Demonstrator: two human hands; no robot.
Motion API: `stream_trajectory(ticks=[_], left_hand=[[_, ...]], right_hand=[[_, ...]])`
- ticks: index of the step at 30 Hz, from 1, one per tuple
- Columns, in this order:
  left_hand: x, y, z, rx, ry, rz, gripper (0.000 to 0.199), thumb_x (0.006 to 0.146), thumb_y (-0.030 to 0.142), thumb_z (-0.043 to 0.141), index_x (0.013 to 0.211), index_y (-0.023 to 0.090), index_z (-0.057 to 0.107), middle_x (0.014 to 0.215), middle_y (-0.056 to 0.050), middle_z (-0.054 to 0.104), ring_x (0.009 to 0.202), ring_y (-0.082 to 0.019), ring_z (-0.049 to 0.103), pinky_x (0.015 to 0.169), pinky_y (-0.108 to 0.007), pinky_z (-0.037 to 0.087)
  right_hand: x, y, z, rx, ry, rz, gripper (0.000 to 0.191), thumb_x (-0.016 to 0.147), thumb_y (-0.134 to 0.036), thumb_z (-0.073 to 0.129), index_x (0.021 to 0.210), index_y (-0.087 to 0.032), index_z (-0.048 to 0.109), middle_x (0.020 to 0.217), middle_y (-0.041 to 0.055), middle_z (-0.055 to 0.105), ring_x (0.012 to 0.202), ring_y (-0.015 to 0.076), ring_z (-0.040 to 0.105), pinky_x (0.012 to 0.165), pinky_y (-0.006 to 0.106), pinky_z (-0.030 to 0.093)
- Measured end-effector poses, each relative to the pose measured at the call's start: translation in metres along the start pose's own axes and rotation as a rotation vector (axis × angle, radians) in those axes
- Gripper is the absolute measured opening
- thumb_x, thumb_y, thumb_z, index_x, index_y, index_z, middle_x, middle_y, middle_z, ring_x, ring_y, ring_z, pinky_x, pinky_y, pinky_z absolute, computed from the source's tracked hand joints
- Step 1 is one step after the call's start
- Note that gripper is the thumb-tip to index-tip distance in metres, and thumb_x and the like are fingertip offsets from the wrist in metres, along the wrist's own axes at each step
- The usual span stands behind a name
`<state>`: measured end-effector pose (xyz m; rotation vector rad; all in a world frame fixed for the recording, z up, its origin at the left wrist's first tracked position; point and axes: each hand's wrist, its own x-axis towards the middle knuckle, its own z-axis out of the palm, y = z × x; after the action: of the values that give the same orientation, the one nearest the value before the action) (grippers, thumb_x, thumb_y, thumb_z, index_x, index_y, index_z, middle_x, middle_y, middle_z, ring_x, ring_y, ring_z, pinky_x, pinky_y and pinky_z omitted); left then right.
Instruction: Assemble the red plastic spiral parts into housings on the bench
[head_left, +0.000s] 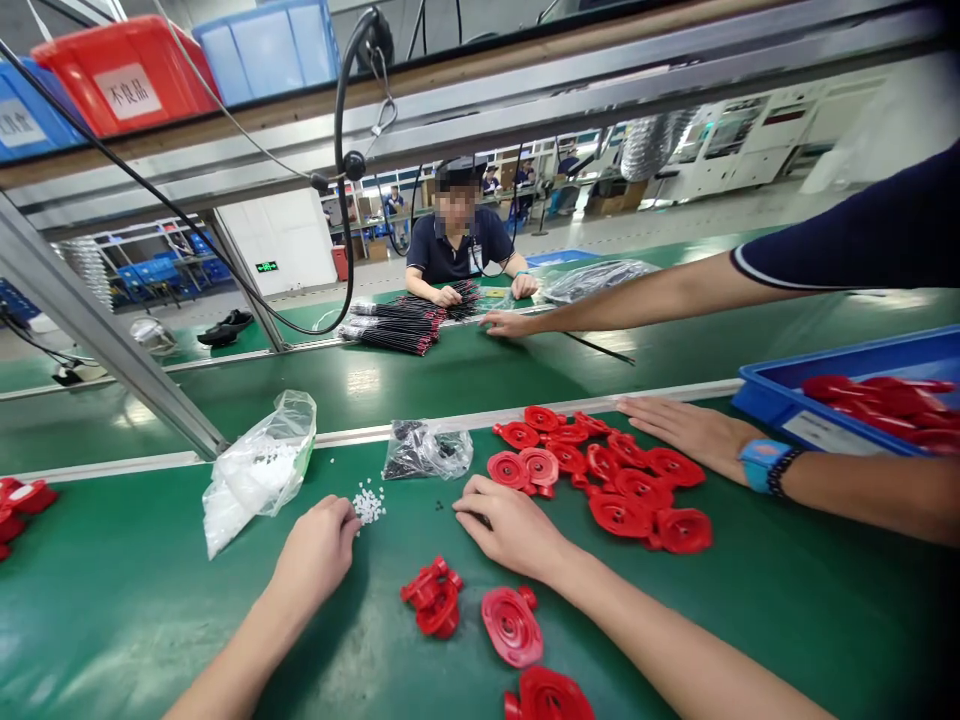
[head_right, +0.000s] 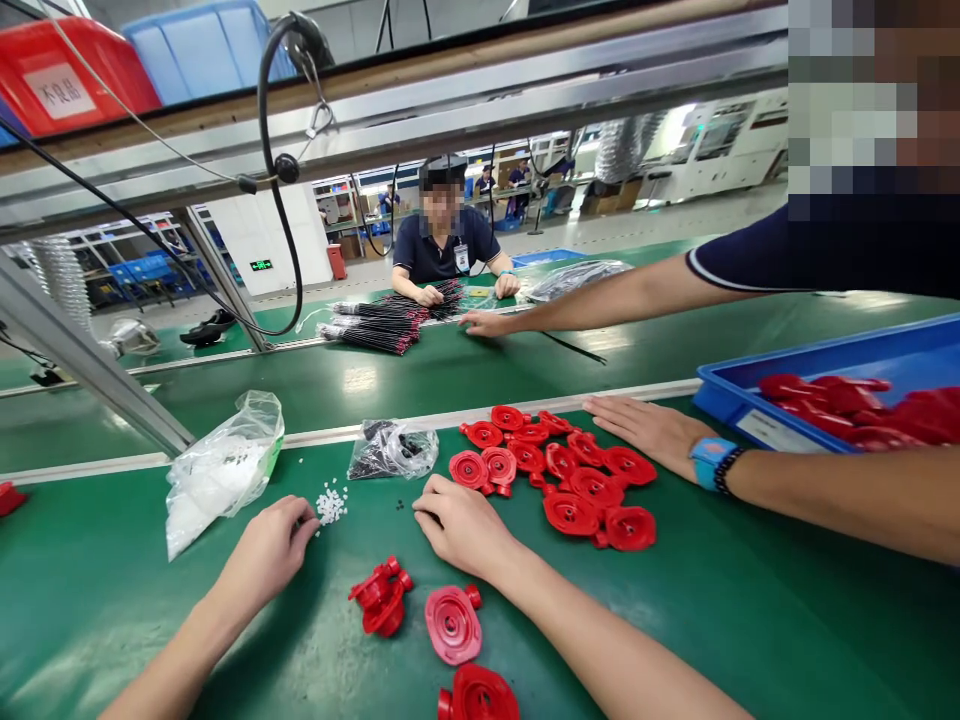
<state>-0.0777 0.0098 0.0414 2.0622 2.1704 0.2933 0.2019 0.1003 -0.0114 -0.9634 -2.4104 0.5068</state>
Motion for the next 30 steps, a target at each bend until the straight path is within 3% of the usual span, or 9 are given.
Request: stream_trajectory(ticks=[11, 16, 18, 20, 22, 24, 30], left_hand=[[-0.002, -0.004, 0.007, 0.051, -0.089, -0.056, 0.025, 0.095, 0.012, 0.054, 0.071, 0.020, 0.058, 0.085, -0.011, 0.068, 0.078, -0.026, 0.067, 0.067, -0.032, 0.038], [-0.005, 0.000, 0.009, -0.041, -0.080, -0.035, 0.026, 0.094, 0.010, 0.050, 0.071, 0.020, 0.055, 0.084, -0.009, 0.066, 0.076, -0.025, 0.065, 0.068, -0.032, 0.039], [-0.006, 0.008, 0.014, -0.196, -0.095, 0.009, 0.022, 0.098, 0.018, 0.048, 0.078, 0.021, 0.056, 0.083, -0.006, 0.066, 0.077, -0.022, 0.064, 0.069, -0.030, 0.042], [-0.007, 0.018, 0.025, -0.545, -0.137, 0.025, 0.024, 0.101, 0.034, 0.049, 0.082, 0.021, 0.056, 0.075, -0.002, 0.062, 0.070, -0.019, 0.060, 0.065, -0.027, 0.042], [-0.008, 0.029, 0.037, -0.954, -0.183, -0.003, 0.037, 0.098, 0.053, 0.055, 0.082, 0.020, 0.055, 0.065, 0.002, 0.056, 0.059, -0.015, 0.051, 0.058, -0.025, 0.038], [-0.010, 0.039, 0.048, -1.209, -0.211, -0.036, 0.049, 0.090, 0.066, 0.065, 0.081, 0.019, 0.055, 0.061, 0.004, 0.051, 0.053, -0.010, 0.041, 0.054, -0.023, 0.032], [-0.014, 0.049, 0.058, -1.409, -0.276, -0.044, 0.054, 0.082, 0.068, 0.074, 0.079, 0.019, 0.053, 0.059, 0.008, 0.045, 0.051, -0.007, 0.032, 0.051, -0.021, 0.026]], right_hand=[[0.001, -0.003, 0.001, 0.071, 0.013, 0.051, 0.014, 0.095, -0.015, 0.061, 0.091, -0.020, 0.074, 0.097, 0.0039, 0.068, 0.083, 0.0189, 0.067, 0.073, 0.029, 0.050], [0.002, -0.001, 0.003, 0.066, 0.008, 0.052, 0.014, 0.096, -0.015, 0.060, 0.089, -0.019, 0.071, 0.097, 0.0042, 0.067, 0.083, 0.0188, 0.066, 0.073, 0.030, 0.049], [0.002, -0.003, 0.004, 0.085, 0.018, 0.055, 0.013, 0.095, -0.013, 0.059, 0.088, -0.018, 0.069, 0.096, 0.0043, 0.067, 0.083, 0.0188, 0.065, 0.073, 0.030, 0.048], [0.003, -0.008, 0.006, 0.175, 0.040, 0.052, 0.012, 0.096, -0.014, 0.059, 0.088, -0.018, 0.067, 0.091, 0.0036, 0.065, 0.079, 0.0177, 0.062, 0.070, 0.028, 0.047], [0.003, -0.017, 0.007, 0.339, 0.054, 0.032, 0.011, 0.097, -0.016, 0.059, 0.088, -0.018, 0.066, 0.086, 0.0022, 0.064, 0.073, 0.0160, 0.058, 0.065, 0.027, 0.045], [0.003, -0.028, 0.009, 0.506, 0.059, -0.009, 0.011, 0.098, -0.018, 0.058, 0.088, -0.019, 0.065, 0.084, 0.0014, 0.063, 0.072, 0.0155, 0.057, 0.065, 0.026, 0.044], [0.002, -0.048, 0.010, 0.665, 0.078, -0.122, 0.010, 0.098, -0.019, 0.060, 0.090, -0.019, 0.066, 0.088, 0.0021, 0.066, 0.082, 0.0167, 0.062, 0.076, 0.028, 0.049]])
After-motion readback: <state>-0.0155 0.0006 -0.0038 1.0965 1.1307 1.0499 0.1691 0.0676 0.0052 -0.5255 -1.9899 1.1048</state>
